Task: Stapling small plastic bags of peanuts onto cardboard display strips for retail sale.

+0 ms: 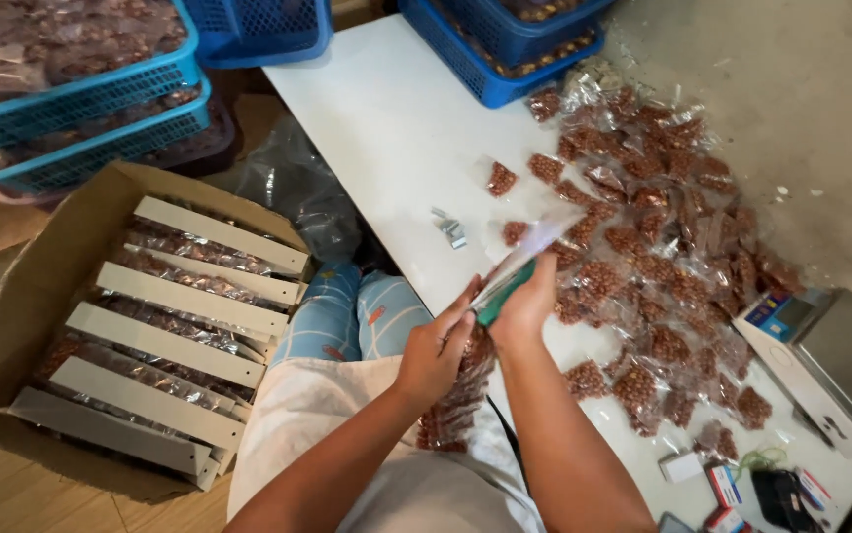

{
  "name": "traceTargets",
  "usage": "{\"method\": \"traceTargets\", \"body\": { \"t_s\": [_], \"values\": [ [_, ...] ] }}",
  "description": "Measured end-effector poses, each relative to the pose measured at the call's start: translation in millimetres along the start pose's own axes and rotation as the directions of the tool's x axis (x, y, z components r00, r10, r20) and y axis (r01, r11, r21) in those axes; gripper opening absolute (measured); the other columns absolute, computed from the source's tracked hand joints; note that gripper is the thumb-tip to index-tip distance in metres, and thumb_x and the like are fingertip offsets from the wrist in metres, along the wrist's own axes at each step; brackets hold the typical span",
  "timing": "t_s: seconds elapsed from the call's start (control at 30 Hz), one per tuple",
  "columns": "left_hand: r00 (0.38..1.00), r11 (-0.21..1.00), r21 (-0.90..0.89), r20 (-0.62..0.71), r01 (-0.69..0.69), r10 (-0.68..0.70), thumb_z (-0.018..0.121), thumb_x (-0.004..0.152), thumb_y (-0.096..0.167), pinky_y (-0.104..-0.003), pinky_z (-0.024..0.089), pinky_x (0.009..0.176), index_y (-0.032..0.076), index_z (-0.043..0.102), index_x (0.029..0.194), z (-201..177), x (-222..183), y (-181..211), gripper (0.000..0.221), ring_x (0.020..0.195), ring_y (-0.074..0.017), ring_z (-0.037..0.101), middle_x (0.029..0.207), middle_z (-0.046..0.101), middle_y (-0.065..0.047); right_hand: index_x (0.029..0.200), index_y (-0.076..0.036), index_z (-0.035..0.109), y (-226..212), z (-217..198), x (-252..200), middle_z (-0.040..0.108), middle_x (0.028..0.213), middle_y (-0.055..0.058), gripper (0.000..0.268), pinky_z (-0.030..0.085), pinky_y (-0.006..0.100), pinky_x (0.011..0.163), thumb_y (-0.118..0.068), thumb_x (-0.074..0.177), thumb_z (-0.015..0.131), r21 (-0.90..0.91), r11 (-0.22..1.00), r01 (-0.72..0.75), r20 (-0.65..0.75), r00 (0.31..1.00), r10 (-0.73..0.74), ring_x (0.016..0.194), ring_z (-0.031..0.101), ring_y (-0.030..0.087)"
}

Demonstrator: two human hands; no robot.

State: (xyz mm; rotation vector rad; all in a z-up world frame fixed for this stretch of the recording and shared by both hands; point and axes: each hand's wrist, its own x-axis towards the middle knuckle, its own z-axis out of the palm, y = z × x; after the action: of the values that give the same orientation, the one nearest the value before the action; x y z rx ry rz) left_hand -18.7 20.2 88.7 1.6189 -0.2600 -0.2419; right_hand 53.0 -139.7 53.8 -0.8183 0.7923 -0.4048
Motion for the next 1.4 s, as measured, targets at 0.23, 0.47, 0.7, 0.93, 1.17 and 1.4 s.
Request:
{"method": "traceTargets", "body": {
  "t_s": [0.23,0.47,0.7,0.93,1.17,1.4],
  "values": [
    [0.995,0.99,0.105,0.018,0.097,-0.1,0.049,0.099,0.033,-0.053,0.051,0.102,0.027,0.065,0.137,11.1,14.1,-45.9,0.042,0.108,-0.0426,0.069,0.101,0.077,-0.022,0.086,-0.016,0.07,-11.2,1.2,-15.1,0.07,0.079,0.007,0.038,0.057,0.041,0.068,-0.052,0.075,0.073,-0.008,1.0,0.03,-0.05,0.998,-0.03,0.069,0.066,0.025],
    [0.935,0.961,-0.108,-0.226,0.254,-0.273,0.077,0.091,0.037,-0.038,0.051,0.093,0.018,0.071,0.11,-13.3,44.6,-76.6,0.027,0.093,-0.0158,0.066,0.093,0.073,-0.003,0.135,-0.012,0.061,-52.0,-175.3,88.7,0.063,0.127,0.021,0.068,0.055,0.057,0.096,-0.036,0.076,0.085,-0.992,0.109,0.06,-0.002,0.867,-0.499,0.112,0.068,0.043],
    [0.97,0.961,-0.189,-0.102,0.201,-0.223,0.073,0.096,0.028,-0.041,0.049,0.101,0.012,0.072,0.114,0.9,62.5,-105.9,0.025,0.103,-0.0186,0.065,0.105,0.073,-0.006,0.136,-0.019,0.065,-106.3,-212.5,114.4,0.053,0.14,0.008,0.057,0.058,0.056,0.094,-0.039,0.084,0.073,-0.887,-0.438,0.145,0.271,0.932,-0.24,0.111,0.069,0.044],
    [0.995,0.995,-0.061,-0.048,0.079,-0.082,0.072,0.093,0.021,-0.046,0.044,0.111,0.01,0.071,0.13,5.9,68.2,-101.4,0.038,0.127,-0.0315,0.061,0.128,0.07,-0.019,0.116,-0.014,0.072,-125.2,-135.7,14.5,0.073,0.097,0.014,0.047,0.058,0.052,0.076,-0.035,0.075,0.077,-0.934,-0.212,0.289,0.344,0.89,-0.301,0.096,0.072,0.041],
    [0.992,0.948,-0.298,-0.012,0.116,-0.126,0.068,0.097,0.038,-0.041,0.049,0.108,0.014,0.076,0.12,14.5,49.5,-36.5,0.034,0.11,-0.0153,0.065,0.11,0.076,-0.007,0.093,-0.011,0.078,-79.6,-61.1,-29.9,0.074,0.075,0.005,0.019,0.056,0.023,0.062,-0.013,0.076,0.087,-0.695,0.374,0.614,0.619,0.776,-0.125,0.067,0.07,0.011],
    [0.997,0.984,-0.178,-0.077,0.003,-0.017,0.07,0.099,0.032,-0.04,0.052,0.102,0.01,0.077,0.115,16.6,45.5,-72.4,0.028,0.114,-0.019,0.069,0.108,0.077,-0.012,0.094,-0.005,0.077,-61.3,-45.3,-28.9,0.073,0.08,0.011,0.019,0.059,0.027,0.061,-0.01,0.079,0.088,-0.64,0.43,0.637,0.626,0.756,-0.189,0.065,0.072,0.016]
  ]
}}
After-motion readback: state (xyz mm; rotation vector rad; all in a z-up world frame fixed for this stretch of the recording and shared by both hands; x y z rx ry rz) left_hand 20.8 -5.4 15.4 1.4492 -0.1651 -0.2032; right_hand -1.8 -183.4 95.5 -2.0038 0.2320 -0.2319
